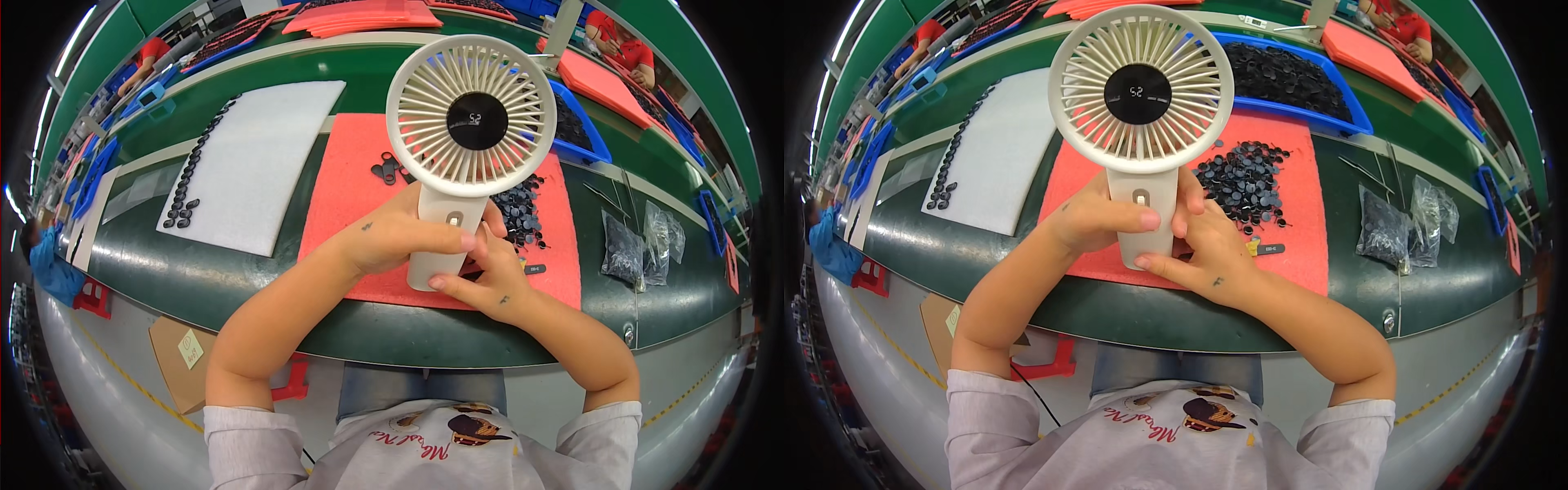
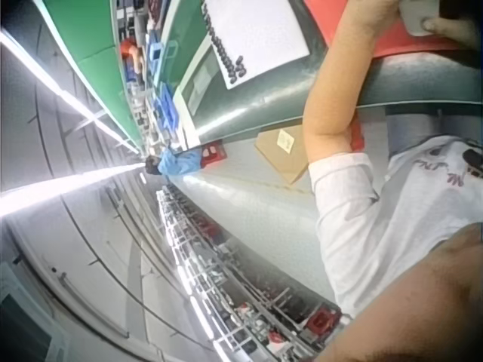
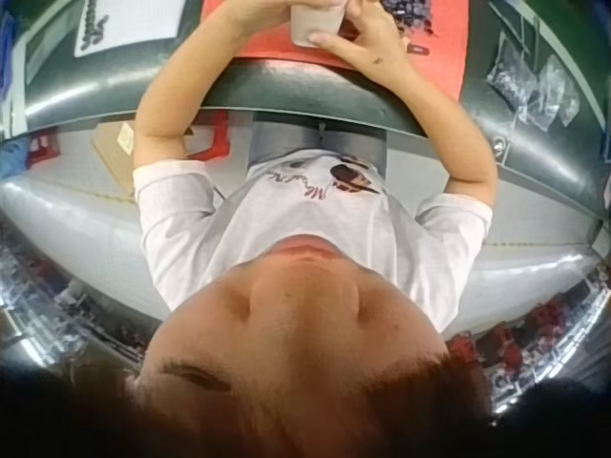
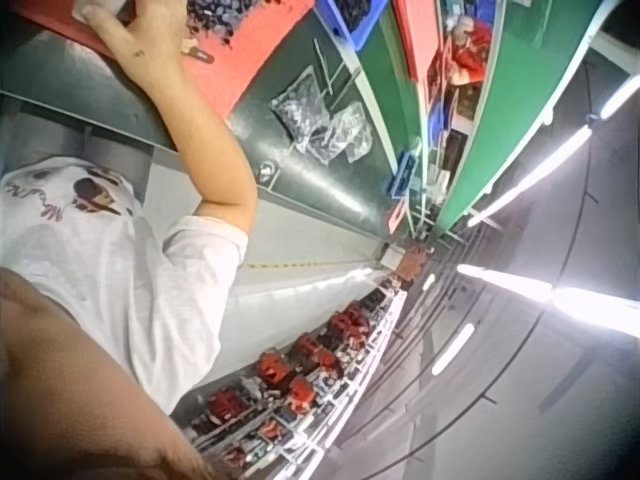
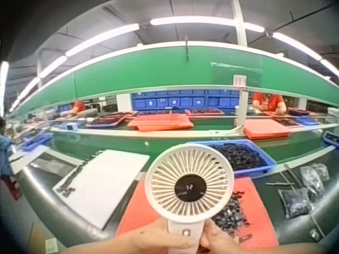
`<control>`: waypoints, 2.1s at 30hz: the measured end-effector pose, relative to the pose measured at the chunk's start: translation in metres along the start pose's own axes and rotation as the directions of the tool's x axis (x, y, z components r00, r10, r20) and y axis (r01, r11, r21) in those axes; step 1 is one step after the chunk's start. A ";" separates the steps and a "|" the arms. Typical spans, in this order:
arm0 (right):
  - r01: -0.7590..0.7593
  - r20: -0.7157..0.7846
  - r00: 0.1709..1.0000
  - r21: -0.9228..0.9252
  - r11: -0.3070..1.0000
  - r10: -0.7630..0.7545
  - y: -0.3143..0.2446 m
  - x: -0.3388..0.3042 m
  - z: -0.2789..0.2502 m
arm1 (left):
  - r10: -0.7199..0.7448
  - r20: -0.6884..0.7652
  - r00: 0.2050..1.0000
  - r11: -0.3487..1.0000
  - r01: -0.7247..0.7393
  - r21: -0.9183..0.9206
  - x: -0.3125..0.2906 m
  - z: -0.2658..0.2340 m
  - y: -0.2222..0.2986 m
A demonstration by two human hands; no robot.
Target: The person assembles handheld fans by hand, combining plastic housings, small internal components, and screws.
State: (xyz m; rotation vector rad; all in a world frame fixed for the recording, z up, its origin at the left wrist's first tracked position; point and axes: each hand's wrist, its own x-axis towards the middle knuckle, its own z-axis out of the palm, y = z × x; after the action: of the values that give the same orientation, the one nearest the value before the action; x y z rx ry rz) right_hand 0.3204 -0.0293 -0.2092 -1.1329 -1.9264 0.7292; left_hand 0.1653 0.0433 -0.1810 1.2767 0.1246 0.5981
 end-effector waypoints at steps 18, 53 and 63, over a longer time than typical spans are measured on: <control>-0.028 -0.005 1.000 0.033 0.999 0.028 0.002 -0.001 -0.001 | -0.075 -0.052 0.996 0.995 0.078 0.063 0.001 0.007 0.009; -0.085 -0.012 0.996 -0.070 0.994 0.084 0.002 0.001 -0.007 | 0.065 -0.366 0.929 0.997 -0.041 0.072 0.003 0.025 0.001; -0.102 -0.013 0.995 -0.034 0.994 0.102 0.000 0.001 -0.008 | 0.115 -0.364 0.924 0.991 -0.081 0.107 0.002 0.028 -0.003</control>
State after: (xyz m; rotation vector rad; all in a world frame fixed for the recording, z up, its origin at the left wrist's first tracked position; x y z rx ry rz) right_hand 0.3262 -0.0275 -0.2044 -1.2622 -1.8899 0.7452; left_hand 0.1794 0.0198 -0.1747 1.2507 0.4065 0.9270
